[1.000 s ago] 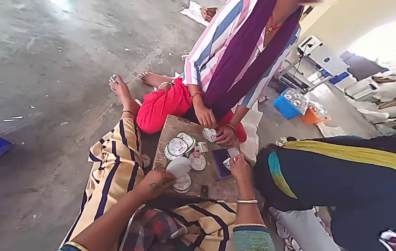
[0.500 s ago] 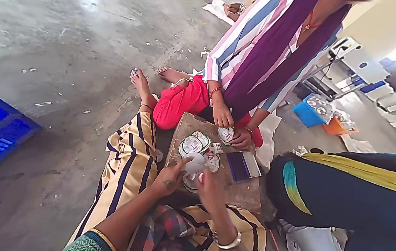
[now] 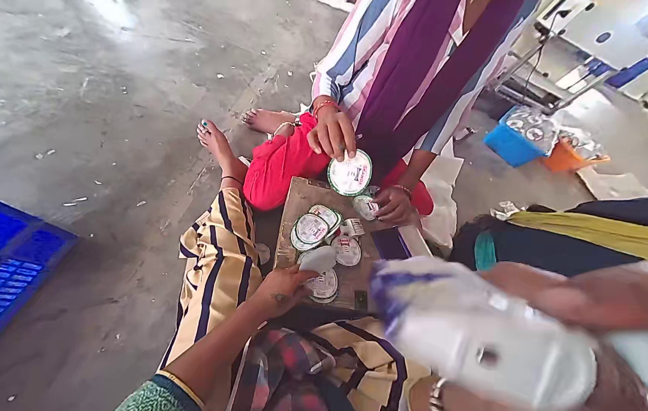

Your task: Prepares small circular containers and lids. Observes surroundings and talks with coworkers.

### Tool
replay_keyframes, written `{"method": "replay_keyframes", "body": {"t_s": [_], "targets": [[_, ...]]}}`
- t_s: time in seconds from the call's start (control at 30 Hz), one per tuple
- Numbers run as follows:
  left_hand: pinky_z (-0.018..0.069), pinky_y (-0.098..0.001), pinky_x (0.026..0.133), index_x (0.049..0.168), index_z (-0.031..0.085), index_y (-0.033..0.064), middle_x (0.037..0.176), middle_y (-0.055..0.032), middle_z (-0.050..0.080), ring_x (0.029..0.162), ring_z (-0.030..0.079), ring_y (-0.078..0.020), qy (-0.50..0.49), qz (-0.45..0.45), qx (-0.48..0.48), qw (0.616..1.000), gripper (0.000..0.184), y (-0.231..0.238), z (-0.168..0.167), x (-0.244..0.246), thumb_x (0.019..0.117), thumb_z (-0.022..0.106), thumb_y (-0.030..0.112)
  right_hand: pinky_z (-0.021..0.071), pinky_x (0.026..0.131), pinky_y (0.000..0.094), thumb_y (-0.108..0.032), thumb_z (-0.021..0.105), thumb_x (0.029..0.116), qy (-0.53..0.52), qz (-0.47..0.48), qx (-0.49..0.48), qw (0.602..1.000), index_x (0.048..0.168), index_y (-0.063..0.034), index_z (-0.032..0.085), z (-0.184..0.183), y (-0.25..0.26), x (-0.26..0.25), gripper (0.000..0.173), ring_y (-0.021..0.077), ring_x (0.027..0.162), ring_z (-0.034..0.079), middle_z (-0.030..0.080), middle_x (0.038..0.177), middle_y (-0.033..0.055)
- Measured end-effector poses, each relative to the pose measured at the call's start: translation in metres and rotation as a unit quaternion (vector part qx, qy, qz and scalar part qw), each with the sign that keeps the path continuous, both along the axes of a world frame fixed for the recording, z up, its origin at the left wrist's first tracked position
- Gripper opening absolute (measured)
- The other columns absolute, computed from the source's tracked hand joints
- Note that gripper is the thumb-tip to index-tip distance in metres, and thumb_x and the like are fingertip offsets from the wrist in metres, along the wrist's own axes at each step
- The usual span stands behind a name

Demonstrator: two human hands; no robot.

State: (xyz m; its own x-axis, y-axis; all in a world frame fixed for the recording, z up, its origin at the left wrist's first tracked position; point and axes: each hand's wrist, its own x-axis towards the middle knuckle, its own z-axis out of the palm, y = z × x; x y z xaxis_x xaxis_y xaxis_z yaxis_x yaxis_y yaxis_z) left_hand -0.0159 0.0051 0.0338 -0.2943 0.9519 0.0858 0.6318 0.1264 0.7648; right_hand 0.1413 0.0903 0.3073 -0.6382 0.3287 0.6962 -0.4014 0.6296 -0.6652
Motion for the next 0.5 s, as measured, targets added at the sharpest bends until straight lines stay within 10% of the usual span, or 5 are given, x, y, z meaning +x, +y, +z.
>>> {"method": "replay_keyframes", "body": {"t_s": [0.1, 0.23, 0.5], "targets": [[0.0514, -0.0651, 0.092, 0.133, 0.067, 0.0085, 0.133, -0.0262, 0.064, 0.110, 0.068, -0.0472, 0.012, -0.007, -0.046, 0.999, 0.042, -0.003, 0.026, 0.005, 0.0946, 0.072, 0.025, 0.0472, 0.061, 0.0133, -0.028, 0.055, 0.1026, -0.121, -0.213, 0.064, 0.968, 0.107, -0.0117, 0.056, -0.040, 0.059, 0.012, 0.016, -0.0079, 0.068, 0.053, 0.057, 0.086, -0.0123], [0.0523, -0.0653, 0.089, 0.129, 0.070, 0.0068, 0.131, -0.0279, 0.065, 0.107, 0.069, -0.0490, 0.042, -0.007, -0.034, 0.998, 0.037, -0.003, 0.025, 0.009, 0.0962, 0.071, 0.025, 0.0484, 0.084, 0.0592, -0.018, 0.054, 0.1044, -0.423, -0.365, 0.025, 0.829, 0.122, 0.0085, 0.057, -0.095, 0.141, 0.018, 0.032, 0.0395, 0.094, 0.064, 0.065, 0.101, 0.0278], [0.0538, -0.0645, 0.081, 0.110, 0.077, 0.0041, 0.111, -0.0261, 0.073, 0.094, 0.072, -0.0475, 0.050, 0.036, 0.010, 0.998, 0.024, -0.004, 0.025, 0.013, 0.0996, 0.064, 0.022, 0.0476, 0.099, 0.0592, -0.024, 0.053, 0.1068, -0.626, -0.386, 0.018, 0.677, 0.140, 0.0026, 0.050, -0.160, 0.184, -0.016, 0.043, 0.0441, 0.117, 0.064, 0.065, 0.123, 0.0290]]}}
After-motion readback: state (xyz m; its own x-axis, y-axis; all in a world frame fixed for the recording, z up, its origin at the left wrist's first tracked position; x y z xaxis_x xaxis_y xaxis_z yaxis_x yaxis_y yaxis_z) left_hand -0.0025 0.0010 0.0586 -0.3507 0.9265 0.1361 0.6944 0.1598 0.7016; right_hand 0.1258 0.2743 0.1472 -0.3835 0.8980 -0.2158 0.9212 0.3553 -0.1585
